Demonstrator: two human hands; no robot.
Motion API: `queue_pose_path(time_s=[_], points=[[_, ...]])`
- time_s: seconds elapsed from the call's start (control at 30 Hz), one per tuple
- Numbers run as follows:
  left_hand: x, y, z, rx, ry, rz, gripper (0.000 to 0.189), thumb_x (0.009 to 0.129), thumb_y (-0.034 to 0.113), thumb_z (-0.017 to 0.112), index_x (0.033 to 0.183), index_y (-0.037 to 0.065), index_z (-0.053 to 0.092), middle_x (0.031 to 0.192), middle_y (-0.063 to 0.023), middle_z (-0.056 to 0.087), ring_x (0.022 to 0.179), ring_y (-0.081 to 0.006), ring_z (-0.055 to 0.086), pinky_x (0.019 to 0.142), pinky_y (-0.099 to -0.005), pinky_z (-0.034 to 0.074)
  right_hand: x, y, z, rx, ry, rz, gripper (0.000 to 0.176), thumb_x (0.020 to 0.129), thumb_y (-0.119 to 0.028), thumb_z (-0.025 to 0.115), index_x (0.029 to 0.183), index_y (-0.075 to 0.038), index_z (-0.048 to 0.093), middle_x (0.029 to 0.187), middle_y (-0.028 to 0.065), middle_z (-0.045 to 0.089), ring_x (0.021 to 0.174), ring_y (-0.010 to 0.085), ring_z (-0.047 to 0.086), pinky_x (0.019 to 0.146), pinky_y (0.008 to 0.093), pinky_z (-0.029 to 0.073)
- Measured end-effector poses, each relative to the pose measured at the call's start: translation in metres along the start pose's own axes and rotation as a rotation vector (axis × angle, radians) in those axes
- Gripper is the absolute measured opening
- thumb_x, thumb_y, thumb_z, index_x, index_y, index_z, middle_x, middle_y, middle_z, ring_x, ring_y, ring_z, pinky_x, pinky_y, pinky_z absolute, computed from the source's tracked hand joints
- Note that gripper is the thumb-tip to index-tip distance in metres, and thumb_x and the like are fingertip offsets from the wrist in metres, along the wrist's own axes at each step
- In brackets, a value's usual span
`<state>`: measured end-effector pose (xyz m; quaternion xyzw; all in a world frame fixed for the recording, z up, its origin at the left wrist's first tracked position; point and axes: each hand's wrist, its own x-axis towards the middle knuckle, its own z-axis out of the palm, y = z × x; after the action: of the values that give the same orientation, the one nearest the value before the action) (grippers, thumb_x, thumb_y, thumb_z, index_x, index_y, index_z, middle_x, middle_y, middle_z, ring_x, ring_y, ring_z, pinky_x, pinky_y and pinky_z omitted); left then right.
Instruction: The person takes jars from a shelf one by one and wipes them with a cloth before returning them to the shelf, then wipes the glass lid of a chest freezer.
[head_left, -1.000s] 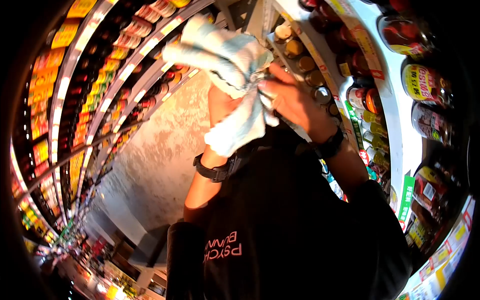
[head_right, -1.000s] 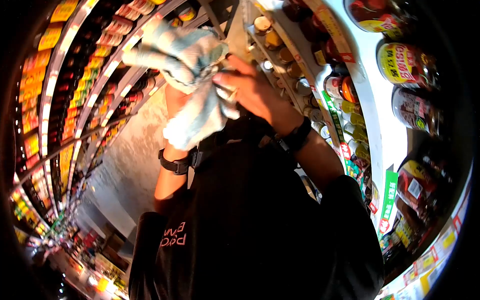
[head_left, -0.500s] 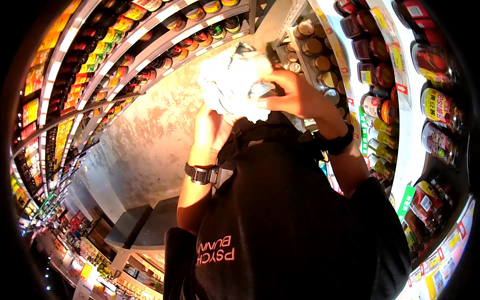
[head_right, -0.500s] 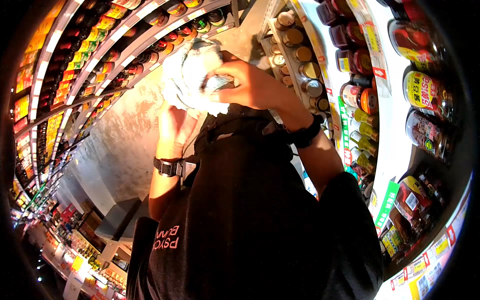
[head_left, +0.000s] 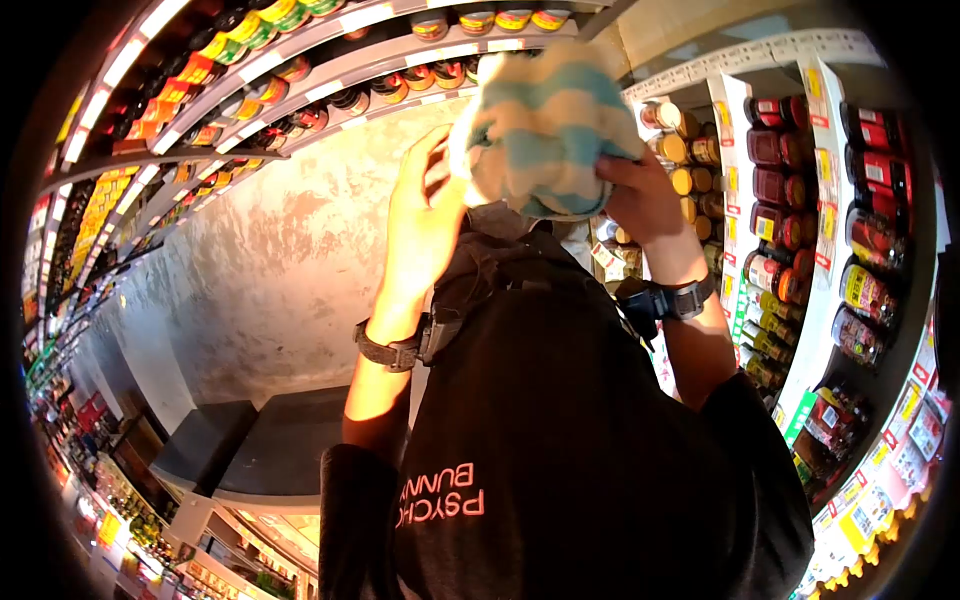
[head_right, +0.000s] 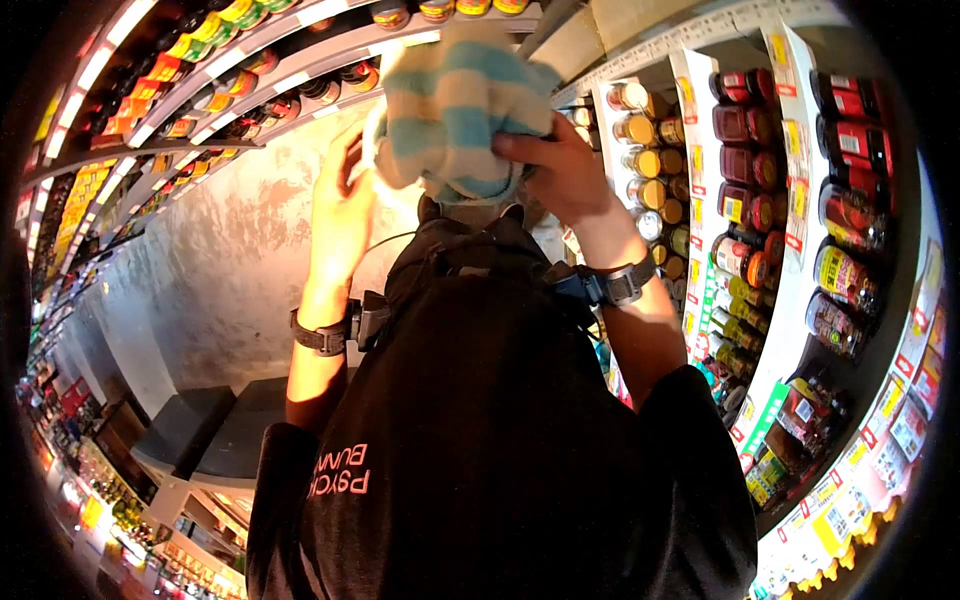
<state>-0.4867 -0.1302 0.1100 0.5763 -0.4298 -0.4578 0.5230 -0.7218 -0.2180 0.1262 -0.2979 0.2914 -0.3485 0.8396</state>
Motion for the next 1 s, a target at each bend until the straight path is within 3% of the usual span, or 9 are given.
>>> queue_pose_path(time_s=[0.1, 0.2, 0.23, 0.33, 0.47, 0.6, 0.67, 0.77, 1.0], points=[[-0.003, 0.000, -0.040, -0.765, -0.089, -0.394, 0.065, 0.107, 0.050, 0.038, 0.150, 0.001, 0.036, 0.144, -0.0168, 0.051, 0.128, -0.0272, 0.055, 0.103, -0.0431, 0.053, 0.024, -0.002, 0.035, -0.055, -0.089, 0.017, 0.057, 0.087, -0.008, 0.074, 0.139, 0.001, 0.052, 0.129, 0.0122, 0.064, 0.124, 0.0256, 0.059, 0.105, 0.0405, 0.048], [-0.004, -0.010, -0.057, -1.195, -0.113, -0.341, 0.061, 0.108, 0.046, 0.038, 0.150, 0.001, 0.037, 0.144, -0.0181, 0.051, 0.131, -0.0294, 0.053, 0.104, -0.0466, 0.052, 0.055, 0.009, 0.076, -1.076, -0.217, -0.089, 0.080, 0.077, -0.018, 0.085, 0.147, -0.008, 0.047, 0.140, 0.0124, 0.057, 0.127, 0.0208, 0.055, 0.109, 0.0367, 0.042], [0.002, -0.016, -0.063, -0.556, -0.067, -0.152, 0.059, 0.109, 0.042, 0.036, 0.150, 0.000, 0.036, 0.145, -0.0201, 0.050, 0.133, -0.0322, 0.051, 0.108, -0.0496, 0.049, 0.062, 0.018, 0.085, -1.011, -0.232, -0.050, 0.084, 0.076, -0.017, 0.084, 0.149, -0.010, 0.044, 0.144, 0.0126, 0.053, 0.129, 0.0215, 0.053, 0.110, 0.0366, 0.042], [0.015, -0.020, -0.086, -1.233, -0.023, -0.333, 0.055, 0.109, 0.036, 0.037, 0.150, 0.000, 0.037, 0.145, -0.0215, 0.050, 0.136, -0.0334, 0.049, 0.111, -0.0502, 0.046, 0.076, 0.027, 0.106, -0.930, -0.301, -0.004, 0.086, 0.078, -0.008, 0.078, 0.154, -0.010, 0.038, 0.147, 0.0110, 0.050, 0.132, 0.0213, 0.050, 0.109, 0.0355, 0.042], [0.002, -0.003, -0.119, -0.603, 0.137, -0.050, 0.055, 0.108, 0.034, 0.036, 0.150, -0.001, 0.037, 0.146, -0.0234, 0.049, 0.132, -0.0367, 0.053, 0.110, -0.0505, 0.047, 0.091, 0.034, 0.122, -0.656, -0.286, 0.110, 0.083, 0.084, -0.004, 0.064, 0.159, -0.011, 0.028, 0.150, 0.0105, 0.046, 0.135, 0.0214, 0.047, 0.109, 0.0349, 0.042], [-0.006, -0.011, -0.141, -0.445, 0.194, -0.032, 0.056, 0.088, 0.009, 0.073, 0.139, 0.000, 0.052, 0.129, -0.0154, 0.063, 0.114, -0.0241, 0.064, 0.095, -0.0403, 0.055, 0.130, 0.065, 0.109, -0.466, -0.205, 0.376, 0.084, 0.088, -0.030, 0.076, 0.156, -0.008, 0.032, 0.138, 0.0136, 0.054, 0.120, 0.0212, 0.057, 0.103, 0.0382, 0.048], [-0.009, -0.029, -0.153, -0.437, 0.158, 0.157, 0.062, 0.076, -0.001, 0.081, 0.133, 0.004, 0.059, 0.133, -0.0117, 0.060, 0.125, -0.0220, 0.056, 0.105, -0.0396, 0.048, 0.151, 0.069, 0.134, -0.767, -0.292, 0.331, 0.061, 0.092, -0.001, 0.062, 0.149, 0.000, 0.040, 0.138, 0.0121, 0.057, 0.121, 0.0173, 0.058, 0.104, 0.0327, 0.048], [-0.012, -0.028, -0.165, -0.747, 0.324, 0.034, 0.059, 0.079, -0.005, 0.075, 0.134, 0.004, 0.056, 0.127, -0.0102, 0.061, 0.119, -0.0207, 0.059, 0.100, -0.0365, 0.051, 0.180, 0.083, 0.145, -0.746, -0.326, 0.009, 0.044, 0.090, -0.003, 0.065, 0.133, 0.001, 0.058, 0.111, 0.0065, 0.069, 0.095, 0.0116, 0.066, 0.085, 0.0252, 0.054], [-0.023, -0.068, -0.200, -0.860, 0.911, -0.438, 0.045, 0.099, 0.016, 0.058, 0.140, 0.002, 0.048, 0.131, -0.0114, 0.059, 0.118, -0.0232, 0.059, 0.100, -0.0396, 0.050, 0.268, 0.105, 0.225, -0.794, -0.595, 0.365, 0.039, 0.080, -0.002, 0.066, 0.119, 0.003, 0.064, 0.100, 0.0022, 0.068, 0.093, 0.0128, 0.062, 0.085, 0.0265, 0.050]])
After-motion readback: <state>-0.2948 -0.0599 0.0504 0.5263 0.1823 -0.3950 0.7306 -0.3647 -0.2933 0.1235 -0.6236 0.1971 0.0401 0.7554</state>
